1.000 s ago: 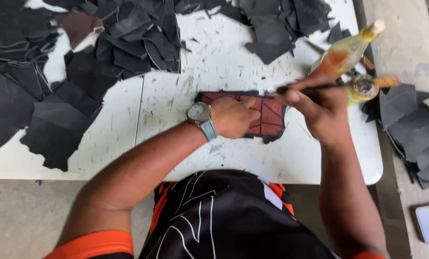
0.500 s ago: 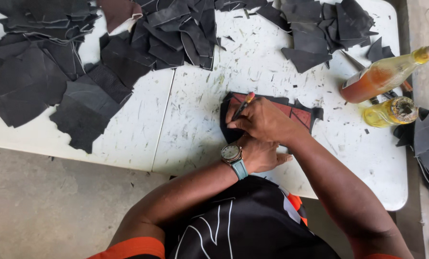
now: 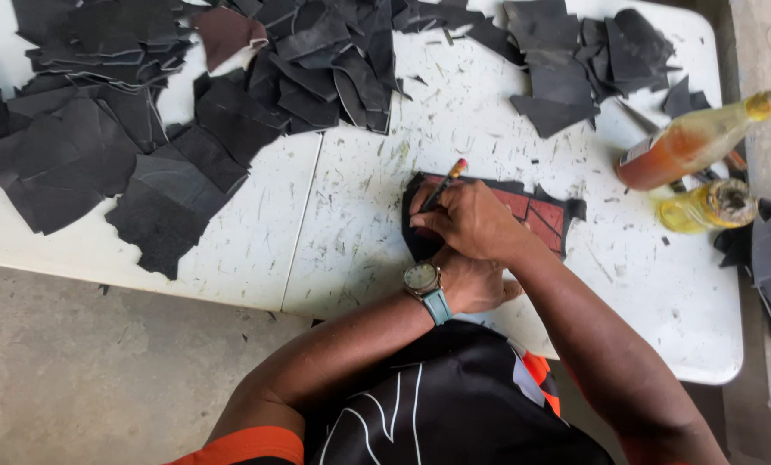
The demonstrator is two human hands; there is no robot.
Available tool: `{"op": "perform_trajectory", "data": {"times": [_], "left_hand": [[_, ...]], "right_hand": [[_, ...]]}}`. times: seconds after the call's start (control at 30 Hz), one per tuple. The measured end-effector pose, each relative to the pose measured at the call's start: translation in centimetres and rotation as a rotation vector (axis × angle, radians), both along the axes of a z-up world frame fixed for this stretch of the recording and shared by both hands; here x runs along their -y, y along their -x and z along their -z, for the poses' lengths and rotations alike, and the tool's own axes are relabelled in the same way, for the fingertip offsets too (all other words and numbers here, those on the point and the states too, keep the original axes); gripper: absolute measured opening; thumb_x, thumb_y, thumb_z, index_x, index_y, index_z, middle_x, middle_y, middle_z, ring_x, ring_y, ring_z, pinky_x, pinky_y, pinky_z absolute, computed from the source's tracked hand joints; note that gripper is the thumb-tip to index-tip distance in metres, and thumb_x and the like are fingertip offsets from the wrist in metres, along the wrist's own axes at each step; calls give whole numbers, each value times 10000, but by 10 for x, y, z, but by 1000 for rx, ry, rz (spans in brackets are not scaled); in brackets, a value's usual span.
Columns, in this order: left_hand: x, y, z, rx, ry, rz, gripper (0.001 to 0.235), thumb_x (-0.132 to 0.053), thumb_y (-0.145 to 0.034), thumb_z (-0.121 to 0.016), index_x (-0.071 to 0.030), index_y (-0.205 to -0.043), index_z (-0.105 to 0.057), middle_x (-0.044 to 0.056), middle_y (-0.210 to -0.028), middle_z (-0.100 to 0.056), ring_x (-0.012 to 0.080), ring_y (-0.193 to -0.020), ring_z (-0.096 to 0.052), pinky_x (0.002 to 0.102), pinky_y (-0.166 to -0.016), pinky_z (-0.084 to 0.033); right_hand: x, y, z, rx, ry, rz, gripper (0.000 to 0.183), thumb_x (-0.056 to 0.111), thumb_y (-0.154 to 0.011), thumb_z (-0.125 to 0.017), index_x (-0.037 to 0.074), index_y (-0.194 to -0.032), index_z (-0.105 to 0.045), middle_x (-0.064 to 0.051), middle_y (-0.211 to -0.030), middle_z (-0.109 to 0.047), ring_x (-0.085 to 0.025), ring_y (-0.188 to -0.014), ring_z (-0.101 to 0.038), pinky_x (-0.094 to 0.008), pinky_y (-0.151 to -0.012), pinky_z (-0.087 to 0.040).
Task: The person uses a pencil to draw lines on a red template placed over black leather pieces. They repeatedly lift the template, mark the leather underneath, and reposition the template to continue marking multiple pieces on a white table.
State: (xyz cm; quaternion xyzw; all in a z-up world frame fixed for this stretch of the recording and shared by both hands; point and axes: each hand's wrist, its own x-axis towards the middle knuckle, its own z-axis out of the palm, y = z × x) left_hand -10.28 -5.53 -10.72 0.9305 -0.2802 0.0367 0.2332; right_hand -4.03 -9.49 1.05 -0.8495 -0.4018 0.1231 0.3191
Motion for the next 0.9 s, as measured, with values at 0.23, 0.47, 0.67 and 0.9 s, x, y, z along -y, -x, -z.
{"op": "perform_trajectory", "data": {"times": [0.23, 0.47, 0.67, 0.9], "left_hand": [[-2, 3, 1, 271, 112, -116, 854, -564, -841, -549, 0, -1470, -428, 239, -1457, -553, 356, -1417, -441, 449, -1195, -282], [-2, 2, 2, 34, 82, -12, 904, -525, -914, -599, 31, -1558, -294, 261, -1518, -475, 367, -1455, -396, 443, -1217, -257], [-3, 1, 0, -54, 85, 20, 896, -527, -942, -584, 32, -1575, -285, 250, -1526, -460, 369, -1461, -390, 459, -1225, -264], [-4, 2, -3, 94, 69, -31, 879, -513, -909, -616, 35, -1536, -335, 290, -1564, -387, 423, -1496, -311, 489, -1242, -243]], "right_hand": [[10, -2, 22, 108, 56, 24, 360, 258, -887, -779, -21, -705, -642, -184, -674, -656, -356, -632, -651, -441, -636, -517], [15, 0, 22, 20, 116, 68, 297, 247, -904, -755, -11, -776, -682, -156, -733, -698, -317, -640, -676, -418, -630, -528], [12, 2, 17, -58, 13, 53, 163, 203, -891, -721, 43, -922, -725, -120, -779, -746, -283, -689, -726, -385, -668, -553], [12, 5, 26, 36, 111, 96, 220, 240, -899, -750, 21, -901, -723, -162, -770, -717, -353, -695, -696, -430, -662, -531]]}}
